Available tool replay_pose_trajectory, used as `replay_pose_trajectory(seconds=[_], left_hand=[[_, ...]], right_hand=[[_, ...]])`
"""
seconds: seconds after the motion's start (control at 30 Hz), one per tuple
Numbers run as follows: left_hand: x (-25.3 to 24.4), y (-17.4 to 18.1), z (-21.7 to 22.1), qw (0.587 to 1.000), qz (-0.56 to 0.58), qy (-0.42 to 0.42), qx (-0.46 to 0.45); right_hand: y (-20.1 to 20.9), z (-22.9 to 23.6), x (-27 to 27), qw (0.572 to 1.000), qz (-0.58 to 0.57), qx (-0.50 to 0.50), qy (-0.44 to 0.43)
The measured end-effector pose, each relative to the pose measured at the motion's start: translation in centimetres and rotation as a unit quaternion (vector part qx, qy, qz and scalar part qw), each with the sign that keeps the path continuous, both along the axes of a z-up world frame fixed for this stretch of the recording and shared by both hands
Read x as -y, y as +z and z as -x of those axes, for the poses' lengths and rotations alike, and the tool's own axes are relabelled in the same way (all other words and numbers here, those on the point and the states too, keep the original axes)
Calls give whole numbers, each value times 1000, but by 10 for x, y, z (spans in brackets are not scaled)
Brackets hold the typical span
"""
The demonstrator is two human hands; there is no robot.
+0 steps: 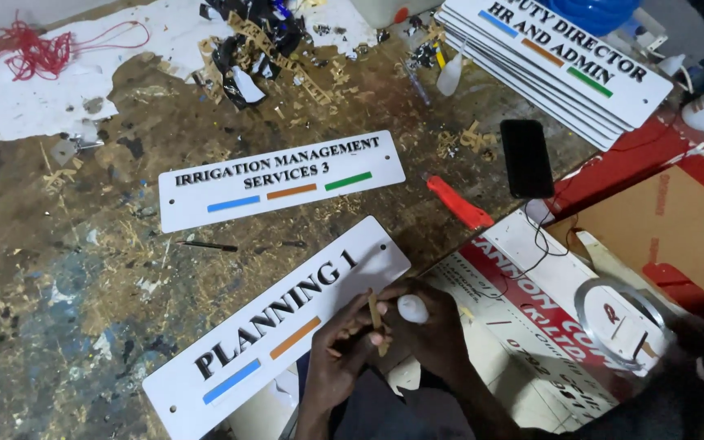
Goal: The person assembles office signs by applying colored plastic strips to white boards. They use a utility knife to trim the strips and apply glue from a bottle to secure them in place.
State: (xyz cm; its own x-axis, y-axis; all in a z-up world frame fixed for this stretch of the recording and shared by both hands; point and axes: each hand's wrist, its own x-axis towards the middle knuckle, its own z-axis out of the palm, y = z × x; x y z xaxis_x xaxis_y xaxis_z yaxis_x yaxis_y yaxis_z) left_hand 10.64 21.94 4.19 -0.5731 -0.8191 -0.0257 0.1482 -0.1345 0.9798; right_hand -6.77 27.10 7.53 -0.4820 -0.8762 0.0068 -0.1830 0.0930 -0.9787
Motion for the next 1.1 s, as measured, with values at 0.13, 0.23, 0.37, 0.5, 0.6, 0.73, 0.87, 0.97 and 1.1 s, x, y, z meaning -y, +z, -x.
replay_pose_trajectory(seconds=[0.13,0.23,0.37,0.5,0.6,0.73,0.87,0.97,1.1], left_hand=[[-2,0,3,998,-21,-1,53],[-8,-4,8,999,4,6,52],[-9,-13,20,997,-3,25,75],[-18,-12,26,998,34,33,29],[-19,-17,23,998,48,50,4],[-22,-16,17,997,19,39,65],[-28,-17,26,997,18,55,47],[-29,-10,33,998,19,53,20],[-31,-7,42,995,-85,52,-13]], right_hand=[[17,-1,-4,999,-12,-33,1],[12,-1,-10,998,-23,-60,-13],[2,6,-6,998,-19,-45,-42],[-1,10,-10,995,-49,-62,-64],[-2,8,-9,996,-53,-41,-60],[-4,3,-9,999,2,-32,-29],[-12,16,-11,998,-12,-56,-18],[-15,21,-14,997,-26,-67,-29],[-14,23,-16,994,-42,-82,-59]])
